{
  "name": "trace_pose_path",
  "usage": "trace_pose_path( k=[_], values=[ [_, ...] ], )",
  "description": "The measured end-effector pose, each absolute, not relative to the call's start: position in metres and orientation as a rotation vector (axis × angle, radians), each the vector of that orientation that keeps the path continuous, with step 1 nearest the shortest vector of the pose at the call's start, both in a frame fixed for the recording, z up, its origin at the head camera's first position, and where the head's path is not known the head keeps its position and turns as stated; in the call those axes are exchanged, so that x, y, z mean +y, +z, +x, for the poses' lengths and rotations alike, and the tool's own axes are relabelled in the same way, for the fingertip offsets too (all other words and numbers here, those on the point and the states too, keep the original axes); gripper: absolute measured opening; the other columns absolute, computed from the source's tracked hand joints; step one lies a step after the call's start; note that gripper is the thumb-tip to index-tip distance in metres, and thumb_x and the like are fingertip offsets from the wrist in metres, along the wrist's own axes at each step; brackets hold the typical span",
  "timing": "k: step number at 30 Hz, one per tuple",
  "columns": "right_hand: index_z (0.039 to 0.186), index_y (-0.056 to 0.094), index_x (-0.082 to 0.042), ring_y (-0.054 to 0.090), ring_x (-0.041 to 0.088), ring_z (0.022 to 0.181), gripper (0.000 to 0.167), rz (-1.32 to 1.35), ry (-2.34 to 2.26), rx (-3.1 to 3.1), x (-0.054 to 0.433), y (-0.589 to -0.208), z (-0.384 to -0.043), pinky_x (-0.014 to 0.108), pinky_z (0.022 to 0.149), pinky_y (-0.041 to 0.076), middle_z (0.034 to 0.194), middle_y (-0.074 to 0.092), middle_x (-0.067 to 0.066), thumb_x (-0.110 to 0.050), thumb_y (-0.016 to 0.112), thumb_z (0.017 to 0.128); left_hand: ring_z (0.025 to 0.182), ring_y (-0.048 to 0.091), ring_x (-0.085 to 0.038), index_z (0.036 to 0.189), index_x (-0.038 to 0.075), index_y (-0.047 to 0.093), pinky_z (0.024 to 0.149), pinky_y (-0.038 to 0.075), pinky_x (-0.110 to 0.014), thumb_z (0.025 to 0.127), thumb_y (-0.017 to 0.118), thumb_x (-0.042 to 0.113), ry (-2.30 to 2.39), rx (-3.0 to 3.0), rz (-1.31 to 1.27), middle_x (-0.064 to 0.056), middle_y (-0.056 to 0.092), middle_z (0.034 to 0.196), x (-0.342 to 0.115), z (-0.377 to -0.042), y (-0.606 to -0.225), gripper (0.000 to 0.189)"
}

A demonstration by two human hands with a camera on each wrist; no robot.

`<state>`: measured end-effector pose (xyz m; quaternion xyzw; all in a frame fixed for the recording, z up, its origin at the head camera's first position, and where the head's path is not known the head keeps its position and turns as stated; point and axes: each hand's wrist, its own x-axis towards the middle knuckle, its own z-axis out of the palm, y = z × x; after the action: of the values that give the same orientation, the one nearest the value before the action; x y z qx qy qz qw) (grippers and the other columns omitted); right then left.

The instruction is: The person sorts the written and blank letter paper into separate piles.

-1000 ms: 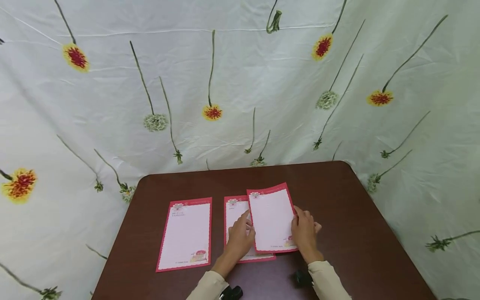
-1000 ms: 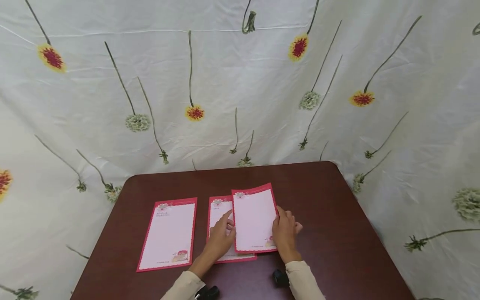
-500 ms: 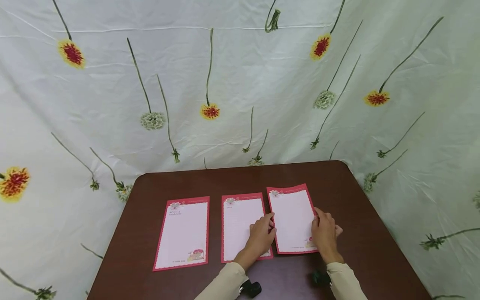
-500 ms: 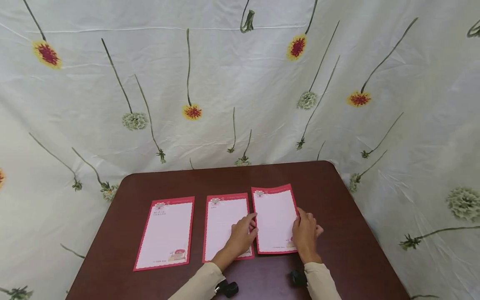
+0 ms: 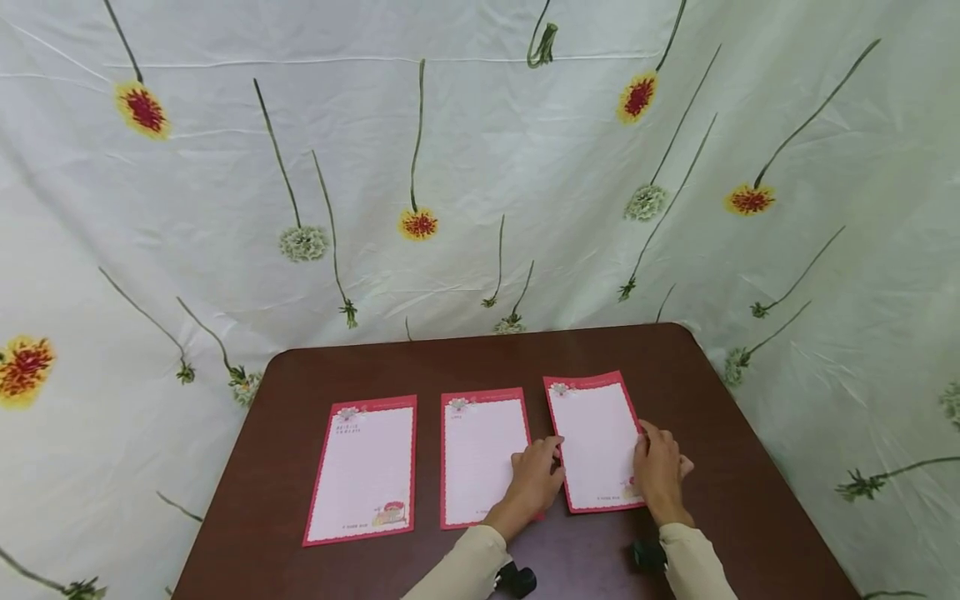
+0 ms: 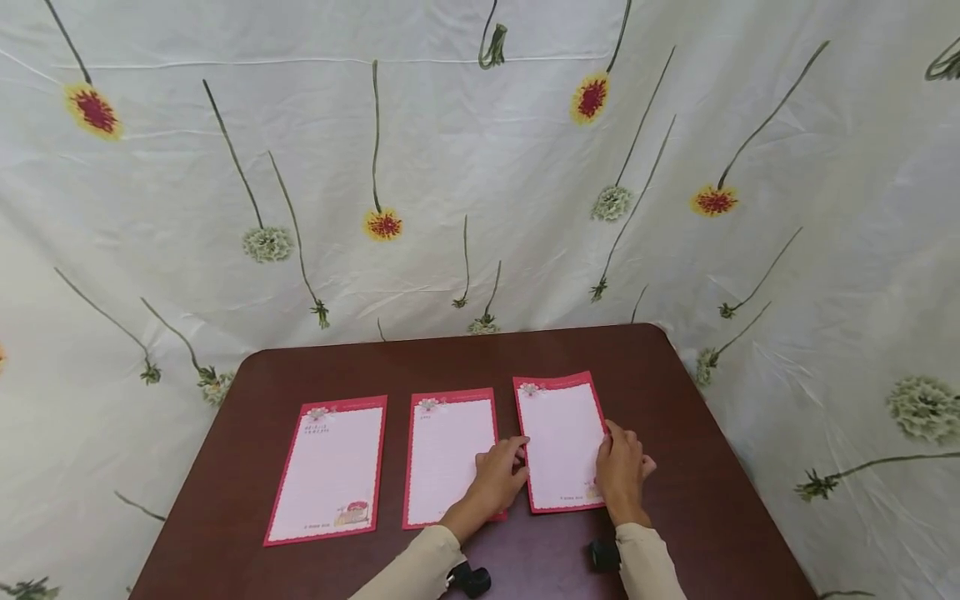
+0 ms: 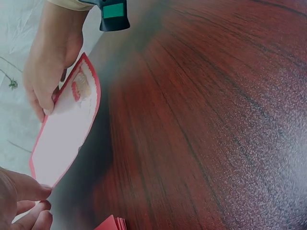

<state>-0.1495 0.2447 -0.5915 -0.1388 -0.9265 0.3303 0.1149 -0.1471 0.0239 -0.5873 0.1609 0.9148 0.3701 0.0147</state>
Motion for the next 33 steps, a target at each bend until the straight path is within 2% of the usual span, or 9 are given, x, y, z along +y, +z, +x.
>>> trace_pose_path(
  k=[4, 11, 18, 25, 33],
  values=[
    [0.14, 0.06, 0.003, 0.054, 0.05, 0.12, 0.037, -0.421, 0.99, -2.699, 0.245, -0.595, -0.151, 0.066, 0.095, 0.025, 0.126, 0.061, 0.033, -0.01, 0.05, 0.108, 0.104, 0.061, -0.024, 0.138, 0.007, 0.061, 0.087, 0.036, -0.042, 0.096, 0.068, 0.01, 1.101, 2.851, 0.488, -0.002, 0.064, 0.109, 0.026, -0.145, -0.587, 0.043],
    [0.137, 0.063, 0.004, 0.055, 0.052, 0.12, 0.036, -0.43, 1.015, -2.679, 0.244, -0.6, -0.153, 0.066, 0.092, 0.025, 0.125, 0.062, 0.034, -0.008, 0.05, 0.105, 0.118, 0.062, -0.034, 0.139, 0.005, 0.062, 0.09, 0.037, -0.045, 0.097, 0.07, 0.012, 1.013, 2.862, 0.488, -0.013, 0.066, 0.125, 0.028, -0.145, -0.587, 0.044],
    [0.136, 0.064, 0.004, 0.056, 0.053, 0.12, 0.037, -0.472, 0.993, -2.696, 0.244, -0.606, -0.154, 0.065, 0.089, 0.025, 0.127, 0.062, 0.035, -0.009, 0.052, 0.104, 0.116, 0.062, -0.033, 0.135, 0.004, 0.066, 0.089, 0.038, -0.045, 0.095, 0.071, 0.012, 0.917, 2.896, 0.502, -0.013, 0.066, 0.123, 0.03, -0.145, -0.591, 0.042],
    [0.14, 0.061, 0.006, 0.05, 0.052, 0.123, 0.04, -0.499, 0.976, -2.737, 0.243, -0.61, -0.152, 0.067, 0.096, 0.023, 0.131, 0.057, 0.035, -0.012, 0.054, 0.105, 0.113, 0.053, -0.029, 0.138, 0.004, 0.066, 0.091, 0.036, -0.045, 0.094, 0.074, 0.014, 0.866, 2.876, 0.529, -0.012, 0.059, 0.122, 0.03, -0.144, -0.593, 0.046],
    [0.141, 0.059, 0.007, 0.045, 0.051, 0.123, 0.041, -0.486, 0.935, -2.758, 0.244, -0.614, -0.151, 0.068, 0.097, 0.023, 0.131, 0.052, 0.034, -0.012, 0.054, 0.105, 0.111, 0.046, -0.026, 0.135, 0.004, 0.067, 0.09, 0.034, -0.043, 0.092, 0.076, 0.013, 0.867, 2.909, 0.542, -0.008, 0.052, 0.116, 0.029, -0.141, -0.594, 0.045]
  ],
)
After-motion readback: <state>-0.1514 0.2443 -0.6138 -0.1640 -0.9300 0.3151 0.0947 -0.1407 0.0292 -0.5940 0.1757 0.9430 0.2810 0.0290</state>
